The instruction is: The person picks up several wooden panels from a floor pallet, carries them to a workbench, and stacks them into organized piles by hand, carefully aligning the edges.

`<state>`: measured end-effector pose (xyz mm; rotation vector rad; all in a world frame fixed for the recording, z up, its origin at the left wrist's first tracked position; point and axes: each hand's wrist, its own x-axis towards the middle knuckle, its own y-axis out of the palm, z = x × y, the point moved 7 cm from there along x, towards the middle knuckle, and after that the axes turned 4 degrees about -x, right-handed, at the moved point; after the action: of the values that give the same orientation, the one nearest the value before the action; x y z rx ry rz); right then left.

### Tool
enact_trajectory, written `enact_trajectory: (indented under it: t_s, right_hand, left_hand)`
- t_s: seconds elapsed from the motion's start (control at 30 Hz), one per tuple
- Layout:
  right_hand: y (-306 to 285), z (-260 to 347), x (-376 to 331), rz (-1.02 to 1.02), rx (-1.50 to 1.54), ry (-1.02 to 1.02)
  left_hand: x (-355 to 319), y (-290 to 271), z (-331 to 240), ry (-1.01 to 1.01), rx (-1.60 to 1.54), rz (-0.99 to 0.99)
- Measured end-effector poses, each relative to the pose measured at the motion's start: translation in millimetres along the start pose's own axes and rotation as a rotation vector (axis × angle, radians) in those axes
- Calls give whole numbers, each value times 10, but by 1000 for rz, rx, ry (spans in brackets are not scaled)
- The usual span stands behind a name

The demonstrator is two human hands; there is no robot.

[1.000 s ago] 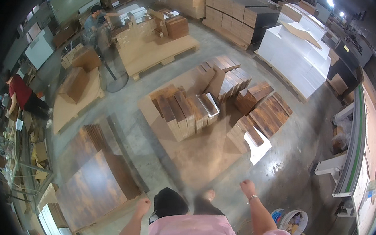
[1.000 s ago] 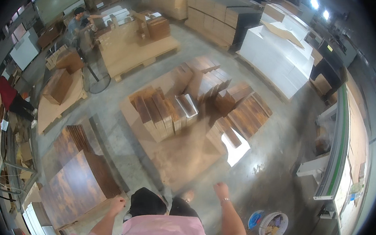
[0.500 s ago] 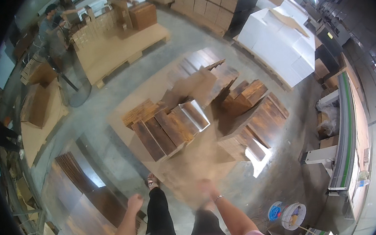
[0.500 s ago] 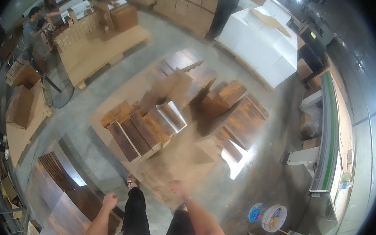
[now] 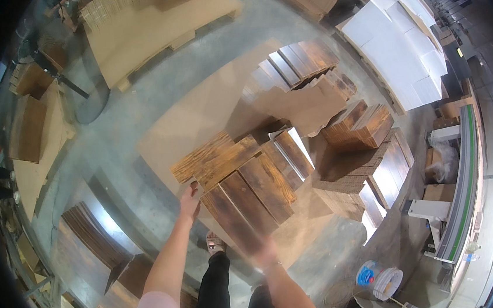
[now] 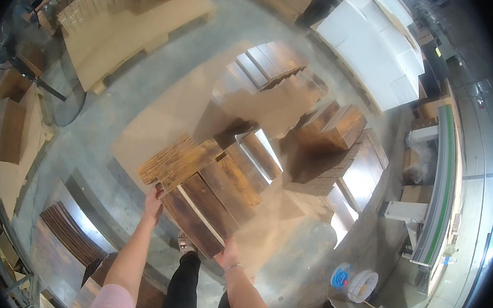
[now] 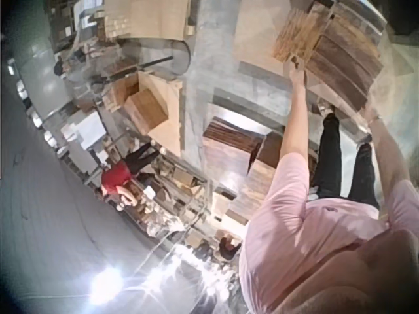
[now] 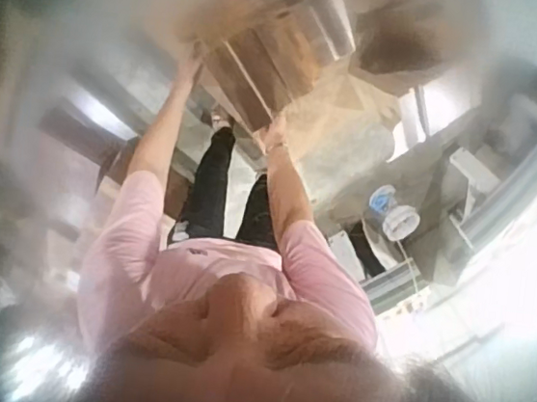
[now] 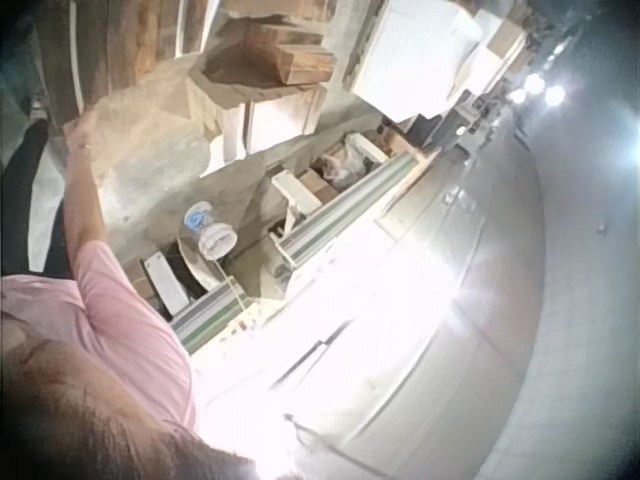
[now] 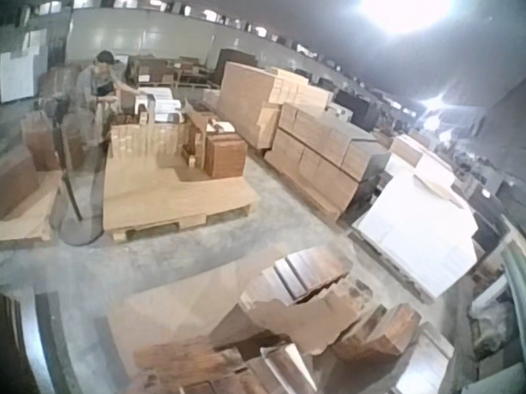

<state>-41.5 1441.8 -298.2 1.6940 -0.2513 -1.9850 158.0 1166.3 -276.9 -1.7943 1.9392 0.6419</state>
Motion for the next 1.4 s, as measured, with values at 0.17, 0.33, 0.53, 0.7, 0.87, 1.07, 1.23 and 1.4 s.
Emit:
enact_trajectory:
  t_s: [0.17,0.33,0.53,0.7,0.87,1.07,1.23,1.4]
  right_hand:
    - [258,-132,-96,-47,148,24]
    - [396,-110,-63,-225,118,65]
    - [225,-439,157,-167,151,85]
    - [156,-541,223,-160,161,98]
    - [120,-603,230,-157,156,121]
    - [0,-635,245,-163,172,119]
    - [3,-653,299,-151,175,120]
    - [-17,-689,324,-143,187,122]
  left_hand:
    - [184,175,282,-140,-138,160]
    - [344,84,873,-118,-153,157]
    - [185,227,847,-229,-537,243]
    - [124,295,952,-355,-771,239]
    - [130,184,996,-190,-595,197]
    - [-19,253,486,-151,-408,207]
    - [95,64,540,-166,-251,132]
    - [4,154,373,-155,-223,114]
